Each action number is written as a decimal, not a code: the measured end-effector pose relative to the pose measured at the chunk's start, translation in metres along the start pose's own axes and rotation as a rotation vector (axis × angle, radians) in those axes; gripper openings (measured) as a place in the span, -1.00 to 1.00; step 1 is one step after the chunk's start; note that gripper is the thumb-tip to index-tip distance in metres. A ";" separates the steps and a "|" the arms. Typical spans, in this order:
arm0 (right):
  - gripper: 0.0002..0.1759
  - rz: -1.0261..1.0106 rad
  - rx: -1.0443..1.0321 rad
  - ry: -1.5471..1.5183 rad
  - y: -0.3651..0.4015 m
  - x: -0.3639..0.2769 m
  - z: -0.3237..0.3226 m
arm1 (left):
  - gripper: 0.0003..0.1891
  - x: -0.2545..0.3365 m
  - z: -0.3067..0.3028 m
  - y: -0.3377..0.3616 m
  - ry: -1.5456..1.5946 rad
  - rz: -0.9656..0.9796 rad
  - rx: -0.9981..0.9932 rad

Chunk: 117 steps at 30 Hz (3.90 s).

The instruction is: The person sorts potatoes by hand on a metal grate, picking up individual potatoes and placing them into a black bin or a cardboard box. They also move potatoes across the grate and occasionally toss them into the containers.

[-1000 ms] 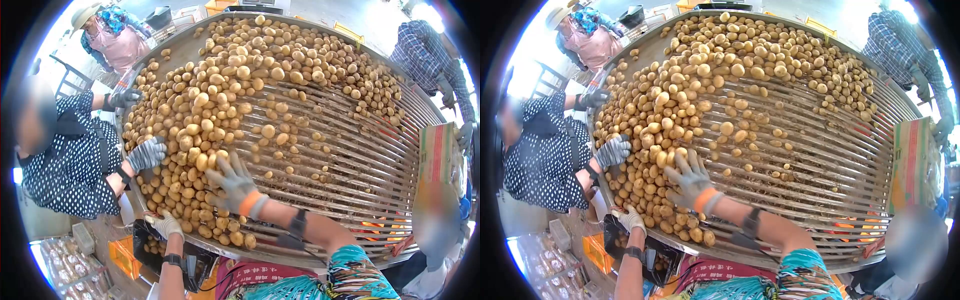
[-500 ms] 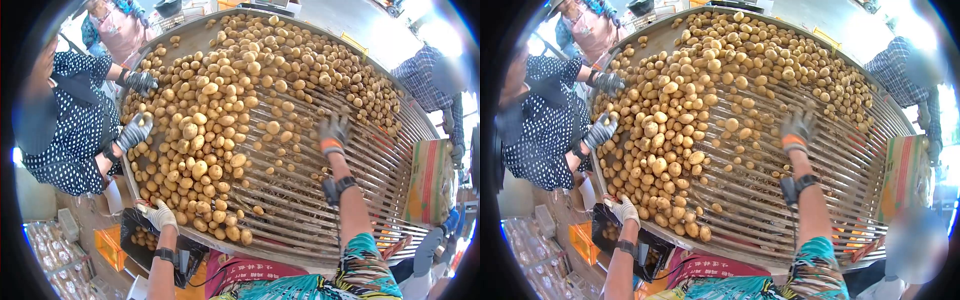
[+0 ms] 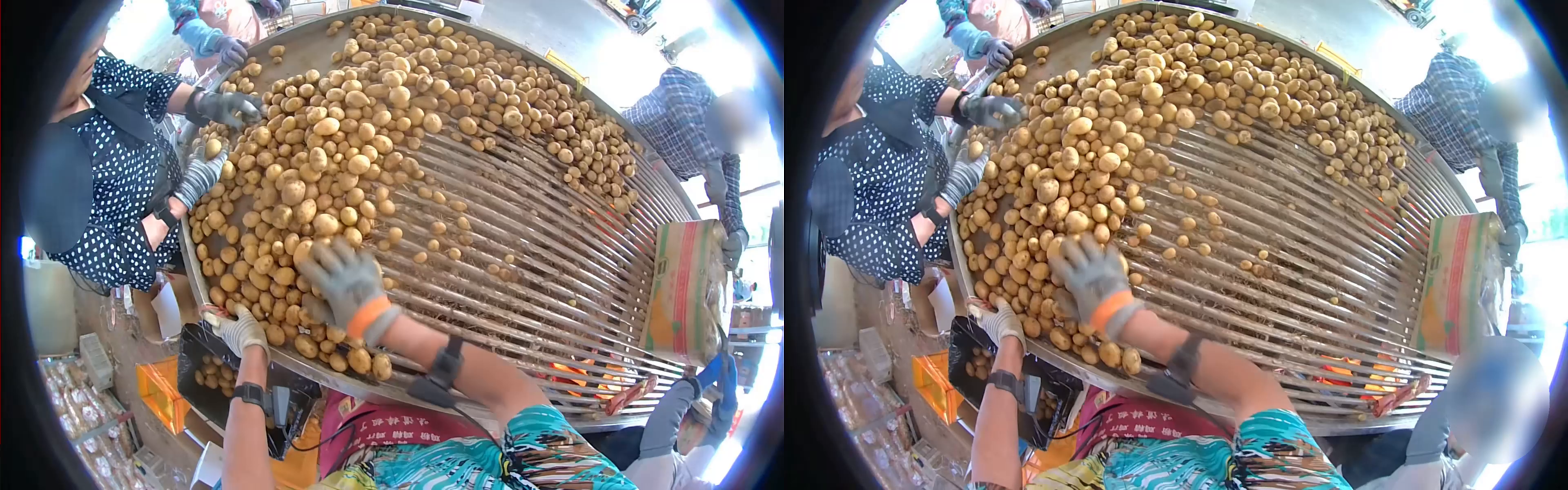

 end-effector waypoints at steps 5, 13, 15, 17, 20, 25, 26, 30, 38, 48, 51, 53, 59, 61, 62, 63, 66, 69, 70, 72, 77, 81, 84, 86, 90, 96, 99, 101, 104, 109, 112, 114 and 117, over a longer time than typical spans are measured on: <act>-0.37 -0.034 0.004 0.086 0.081 0.026 -0.059 | -0.40 -0.002 0.000 -0.001 0.022 -0.041 0.032; -0.38 0.875 0.166 0.788 0.249 0.259 -0.151 | -0.05 0.002 -0.004 0.002 -0.103 -0.205 -0.099; -0.35 1.017 0.073 0.703 0.226 0.274 -0.130 | -0.02 0.006 -0.006 0.003 -0.113 -0.206 -0.122; -0.33 1.000 -0.003 0.698 0.154 0.242 -0.094 | -0.03 0.006 -0.006 0.001 -0.106 -0.185 -0.130; -0.35 0.804 -0.048 0.604 0.066 0.220 -0.035 | -0.03 0.010 -0.007 0.005 -0.134 -0.200 -0.105; -0.44 0.448 0.088 0.252 -0.024 0.091 0.011 | -0.02 0.013 -0.009 0.005 -0.106 -0.186 -0.113; -0.43 0.345 0.042 0.199 -0.031 0.068 0.010 | -0.01 0.011 -0.008 0.005 -0.081 -0.182 -0.109; -0.35 0.040 -0.053 -0.333 0.016 -0.013 -0.015 | -0.03 0.001 0.000 0.004 -0.093 -0.126 -0.015; -0.24 -0.227 -0.122 0.251 0.153 0.006 -0.004 | -0.07 0.015 -0.014 0.008 -0.031 -0.193 -0.068; -0.25 -0.110 -0.140 0.193 0.010 -0.045 0.046 | 0.01 0.018 -0.019 0.009 -0.017 -0.295 -0.196; -0.17 -0.168 -0.212 0.179 -0.036 -0.049 0.049 | -0.02 0.011 -0.010 0.009 -0.042 -0.273 -0.196; -0.30 -0.062 -0.322 0.291 -0.069 -0.034 0.056 | -0.06 0.012 -0.012 0.010 0.086 -0.254 -0.244; -0.44 -0.212 -0.297 0.535 -0.111 0.076 0.066 | -0.13 0.028 -0.030 0.013 -0.130 -0.237 -0.134; -0.42 -0.293 -0.147 0.507 -0.110 0.083 0.068 | -0.12 0.021 -0.023 0.015 -0.042 -0.301 -0.153; -0.42 -0.252 -0.114 0.470 -0.113 0.091 0.067 | -0.13 0.019 -0.021 0.013 -0.018 -0.298 -0.134; -0.42 -0.205 -0.083 0.439 -0.114 0.094 0.066 | -0.13 0.018 -0.019 0.013 0.009 -0.291 -0.122; -0.41 -0.218 -0.068 0.409 -0.111 0.085 0.072 | -0.13 0.013 -0.009 0.013 0.008 -0.299 -0.117; -0.44 -0.185 -0.101 0.430 -0.105 0.080 0.075 | -0.11 0.010 -0.009 0.012 0.047 -0.361 -0.285; -0.44 -0.186 -0.100 0.432 -0.101 0.080 0.074 | -0.10 0.013 -0.014 0.013 0.037 -0.340 -0.218; -0.45 -0.202 -0.052 0.428 -0.092 0.079 0.073 | -0.09 0.016 -0.016 0.013 0.032 -0.313 -0.157; -0.33 -0.130 -0.191 0.559 -0.061 0.044 0.071 | -0.09 0.018 -0.017 0.016 -0.099 -0.281 -0.082; -0.16 -0.319 -0.209 0.751 0.007 0.029 0.115 | -0.14 0.023 -0.020 0.017 0.617 -0.233 -0.077; -0.22 -0.238 -0.430 0.351 0.043 -0.056 0.077 | -0.17 0.028 -0.029 0.018 0.025 -0.055 0.075; -0.30 -0.208 -0.459 0.010 0.076 -0.075 0.053 | -0.15 0.000 -0.003 0.010 -0.099 -0.077 0.075; -0.35 -0.262 -0.384 0.003 0.122 -0.055 0.006 | 0.02 0.003 -0.004 0.010 -0.162 -0.191 -0.026; -0.38 0.219 -0.086 0.099 0.221 0.010 -0.091 | -0.08 0.014 -0.013 0.010 -0.090 -0.159 -0.022; -0.38 0.392 -0.064 0.181 0.305 0.011 -0.119 | -0.09 0.019 -0.015 0.012 -0.010 -0.221 -0.147; -0.40 0.482 -0.105 0.228 0.372 0.007 -0.115 | -0.09 0.023 -0.017 0.014 0.004 -0.241 -0.147; -0.45 0.600 -0.102 0.300 0.389 0.017 -0.105 | -0.08 0.020 -0.016 0.014 0.064 -0.196 -0.137; -0.52 0.849 0.143 0.227 0.380 0.027 -0.118 | -0.13 0.010 -0.011 0.013 0.056 -0.120 -0.142; -0.60 1.041 0.258 0.218 0.386 0.040 -0.117 | -0.11 0.004 -0.007 0.011 -0.017 0.001 -0.288; -0.60 1.036 0.241 0.263 0.385 0.038 -0.117 | -0.16 -0.010 0.001 0.006 -0.159 0.286 -0.231; -0.61 0.965 0.251 0.351 0.383 0.038 -0.116 | -0.25 0.030 -0.028 0.029 -0.277 0.762 -0.213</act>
Point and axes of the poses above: each hand's wrist, its own y-axis away from the middle knuckle, its own z-axis out of the palm, x = y × z, the point moved 6 cm from there along -y, towards the middle knuckle, and after that the axes turned 4 degrees about -x, right-handed, at the moved point
